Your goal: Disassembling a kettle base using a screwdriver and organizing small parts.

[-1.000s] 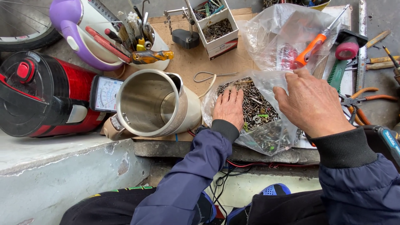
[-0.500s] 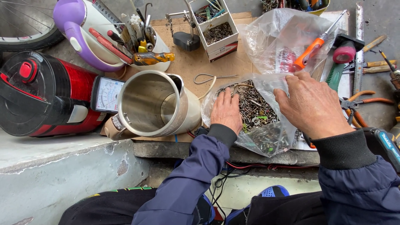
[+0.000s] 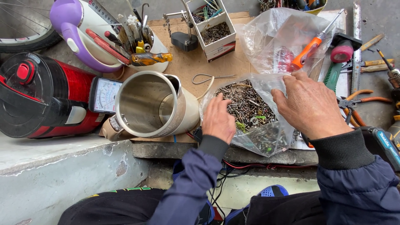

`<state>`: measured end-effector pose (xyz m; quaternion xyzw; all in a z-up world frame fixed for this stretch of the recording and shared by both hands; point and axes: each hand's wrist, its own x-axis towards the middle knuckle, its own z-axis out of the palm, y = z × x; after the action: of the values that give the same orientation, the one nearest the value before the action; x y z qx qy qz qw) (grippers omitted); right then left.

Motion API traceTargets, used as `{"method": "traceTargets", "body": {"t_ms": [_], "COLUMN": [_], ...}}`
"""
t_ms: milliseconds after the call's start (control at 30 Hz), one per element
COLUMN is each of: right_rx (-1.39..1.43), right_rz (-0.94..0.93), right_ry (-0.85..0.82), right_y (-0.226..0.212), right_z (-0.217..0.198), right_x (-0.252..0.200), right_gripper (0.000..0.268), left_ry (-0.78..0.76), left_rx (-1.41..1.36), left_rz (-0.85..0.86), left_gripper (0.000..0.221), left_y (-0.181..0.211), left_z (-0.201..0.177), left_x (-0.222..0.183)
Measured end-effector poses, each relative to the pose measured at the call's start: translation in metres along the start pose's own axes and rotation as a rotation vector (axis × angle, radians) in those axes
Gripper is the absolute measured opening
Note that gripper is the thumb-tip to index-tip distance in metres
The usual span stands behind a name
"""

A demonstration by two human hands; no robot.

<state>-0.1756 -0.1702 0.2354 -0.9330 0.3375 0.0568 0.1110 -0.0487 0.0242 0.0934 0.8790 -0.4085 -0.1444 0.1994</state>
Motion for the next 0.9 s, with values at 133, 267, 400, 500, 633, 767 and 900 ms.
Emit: {"method": "traceTargets", "body": {"t_ms": [133, 267, 400, 500, 633, 767, 900], "right_rx": [-0.007, -0.007, 0.000, -0.011, 0.120, 0.362, 0.500], "right_rz": [0.002, 0.001, -0.012, -0.024, -0.121, -0.214, -0.115], "right_ry": [-0.041, -0.014, 0.017, 0.029, 0.031, 0.123, 0.199], "right_y": [-0.003, -0.004, 0.000, -0.001, -0.014, -0.018, -0.012], "right_z": [-0.005, -0.004, -0.002, -0.003, -0.012, -0.024, -0.029], "right_x": [-0.002, -0.007, -0.011, -0.011, -0.011, -0.013, -0.020], "right_gripper": [0.045, 0.043, 0.042, 0.043, 0.038, 0.027, 0.021], "left_ry": [0.218, 0.162, 0.144, 0.113, 0.041, -0.018, -0.068], "left_rx": [-0.036, -0.001, 0.063, 0.096, 0.112, 0.141, 0.064], "left_rz": [-0.071, -0.142, -0.184, -0.203, -0.286, -0.363, -0.461], "left_gripper": [0.046, 0.065, 0.076, 0.080, 0.079, 0.076, 0.067], "left_y": [-0.013, -0.013, -0.013, -0.015, -0.013, -0.017, -0.012], "left_z": [-0.016, -0.017, -0.017, -0.017, -0.023, -0.020, -0.026], "left_x": [-0.036, -0.051, -0.059, -0.063, -0.050, -0.039, -0.033]}}
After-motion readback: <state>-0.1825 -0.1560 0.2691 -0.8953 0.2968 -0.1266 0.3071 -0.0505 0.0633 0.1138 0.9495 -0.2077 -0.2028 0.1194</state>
